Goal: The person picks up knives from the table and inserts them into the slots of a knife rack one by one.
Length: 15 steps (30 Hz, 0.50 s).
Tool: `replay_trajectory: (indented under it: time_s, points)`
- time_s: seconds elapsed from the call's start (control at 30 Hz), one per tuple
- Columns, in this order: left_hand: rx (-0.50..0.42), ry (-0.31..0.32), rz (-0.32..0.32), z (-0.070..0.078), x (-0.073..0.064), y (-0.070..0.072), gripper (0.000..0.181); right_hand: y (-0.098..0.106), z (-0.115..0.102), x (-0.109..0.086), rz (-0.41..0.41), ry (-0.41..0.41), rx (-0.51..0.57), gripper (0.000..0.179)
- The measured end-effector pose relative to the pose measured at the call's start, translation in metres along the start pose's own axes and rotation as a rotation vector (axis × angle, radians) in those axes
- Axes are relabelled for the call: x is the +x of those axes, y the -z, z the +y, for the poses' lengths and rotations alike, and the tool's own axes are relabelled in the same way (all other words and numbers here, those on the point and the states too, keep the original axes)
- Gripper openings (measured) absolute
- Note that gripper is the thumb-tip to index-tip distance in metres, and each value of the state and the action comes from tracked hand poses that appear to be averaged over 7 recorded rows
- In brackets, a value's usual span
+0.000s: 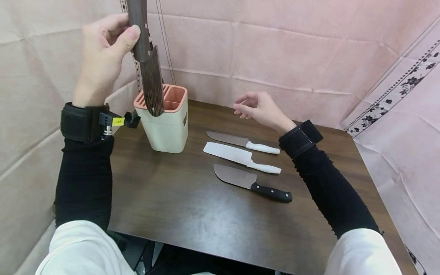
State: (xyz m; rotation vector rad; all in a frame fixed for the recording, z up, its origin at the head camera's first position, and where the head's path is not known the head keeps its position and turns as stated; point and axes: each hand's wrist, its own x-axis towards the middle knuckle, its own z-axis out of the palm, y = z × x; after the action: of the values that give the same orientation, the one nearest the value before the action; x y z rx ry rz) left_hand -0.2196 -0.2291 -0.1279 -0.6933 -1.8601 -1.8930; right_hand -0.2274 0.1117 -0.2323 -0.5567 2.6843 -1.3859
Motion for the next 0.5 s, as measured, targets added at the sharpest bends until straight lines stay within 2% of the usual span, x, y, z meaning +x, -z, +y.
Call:
replay_trajectory:
  time_s: [0.27,0.5]
  points:
    - [-0.001,-0.035,0.037,0.006,0.003,0.012,0.024,-0.002,0.000,0.001,-0.007,-0.005,-0.002,0.032]
    - [0.116,-0.047,0.066,0.010,0.002,0.022,0.026,-0.003,0.004,0.004,-0.012,0.009,0.010,0.035]
